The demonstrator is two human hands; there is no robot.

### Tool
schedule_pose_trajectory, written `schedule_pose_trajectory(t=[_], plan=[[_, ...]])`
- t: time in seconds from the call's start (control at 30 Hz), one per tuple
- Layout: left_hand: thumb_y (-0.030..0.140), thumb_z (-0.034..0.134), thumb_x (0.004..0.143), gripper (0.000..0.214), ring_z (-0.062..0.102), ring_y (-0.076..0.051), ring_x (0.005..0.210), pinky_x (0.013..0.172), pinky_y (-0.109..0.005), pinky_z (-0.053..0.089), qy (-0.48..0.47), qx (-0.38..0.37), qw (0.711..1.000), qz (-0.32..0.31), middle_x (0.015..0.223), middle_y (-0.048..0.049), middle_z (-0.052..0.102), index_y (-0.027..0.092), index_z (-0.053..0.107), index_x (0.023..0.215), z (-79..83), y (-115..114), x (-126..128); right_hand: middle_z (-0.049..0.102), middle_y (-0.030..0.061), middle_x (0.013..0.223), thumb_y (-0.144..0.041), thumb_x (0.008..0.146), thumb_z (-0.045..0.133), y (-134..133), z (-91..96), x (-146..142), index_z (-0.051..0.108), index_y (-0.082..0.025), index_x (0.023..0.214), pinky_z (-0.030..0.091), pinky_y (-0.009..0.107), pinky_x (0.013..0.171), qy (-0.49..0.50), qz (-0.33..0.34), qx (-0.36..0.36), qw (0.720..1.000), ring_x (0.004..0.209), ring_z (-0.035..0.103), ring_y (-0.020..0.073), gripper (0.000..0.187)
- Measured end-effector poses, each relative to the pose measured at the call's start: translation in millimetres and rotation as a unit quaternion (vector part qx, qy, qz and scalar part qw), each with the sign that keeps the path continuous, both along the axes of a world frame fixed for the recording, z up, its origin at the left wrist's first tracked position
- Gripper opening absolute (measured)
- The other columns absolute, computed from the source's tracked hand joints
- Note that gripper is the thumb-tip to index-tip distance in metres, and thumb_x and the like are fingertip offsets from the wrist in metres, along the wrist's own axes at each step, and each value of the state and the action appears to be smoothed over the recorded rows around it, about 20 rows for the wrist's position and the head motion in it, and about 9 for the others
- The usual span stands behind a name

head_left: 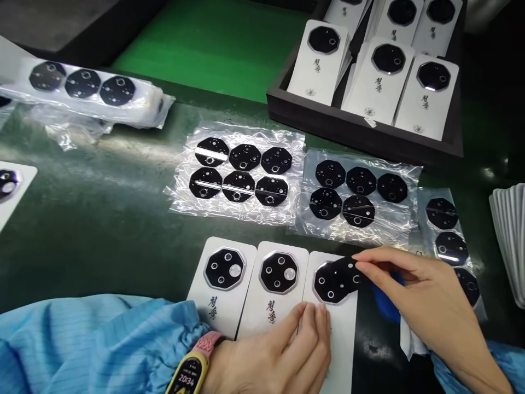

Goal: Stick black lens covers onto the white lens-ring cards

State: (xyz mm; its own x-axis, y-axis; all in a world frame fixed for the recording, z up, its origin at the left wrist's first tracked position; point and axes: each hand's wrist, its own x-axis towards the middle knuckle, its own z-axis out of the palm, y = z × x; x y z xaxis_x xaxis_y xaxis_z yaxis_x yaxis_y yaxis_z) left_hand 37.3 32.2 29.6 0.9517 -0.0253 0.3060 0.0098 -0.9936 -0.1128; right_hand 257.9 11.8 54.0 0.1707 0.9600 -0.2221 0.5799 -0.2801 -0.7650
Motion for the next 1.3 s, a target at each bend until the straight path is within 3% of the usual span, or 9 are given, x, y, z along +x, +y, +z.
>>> schedule_pose_trajectory(t=[0.27,0.5,0.87,1.3], plan=[[0.018,0.037,0.089,0.037,0.068,-0.019,0.088,0.076,-0.025,0.059,-0.001,0.02,1.0,-0.006,0.105,-0.0082,0.072,0.011,0.07,0.104,-4.1,-1.2,-2.5,0.073,-0.0025,0.069,-0.03,0.079,0.064,1.6,-3.0,-5.9,0.073,-0.029,0.071,0.055,0.025,0.05,0.0,-0.007,0.001,1.0,0.054,0.066,0.016,0.012],[0.02,0.039,0.09,0.035,0.069,-0.02,0.088,0.077,-0.028,0.06,-0.016,0.026,0.999,-0.017,0.105,-0.011,0.071,0.009,0.068,0.105,-6.5,-2.5,-4.0,0.066,-0.0043,0.053,-0.031,0.076,0.064,1.6,-3.1,-11.4,0.074,-0.03,0.067,0.051,0.027,0.045,-0.012,0.001,-0.011,1.0,0.041,0.056,0.0134,0.014],[0.018,0.039,0.09,0.035,0.069,-0.02,0.086,0.075,-0.026,0.06,-0.001,0.034,0.999,-0.014,0.104,-0.0102,0.071,0.007,0.068,0.105,-5.0,-2.8,-2.8,0.06,-0.0049,0.044,-0.038,0.077,0.063,3.4,-3.3,-16.1,0.073,-0.029,0.064,0.045,0.027,0.039,-0.024,0.011,-0.015,1.0,0.034,0.049,0.0123,0.019],[0.017,0.04,0.089,0.033,0.068,-0.018,0.082,0.073,-0.026,0.058,-0.013,0.04,0.999,-0.016,0.101,-0.0103,0.072,0.007,0.069,0.102,-3.6,-0.3,-1.3,0.068,-0.0034,0.053,-0.038,0.079,0.061,2.7,-4.5,-16.9,0.073,-0.029,0.065,0.045,0.028,0.039,-0.032,0.019,-0.014,0.999,0.04,0.056,0.0143,0.021]])
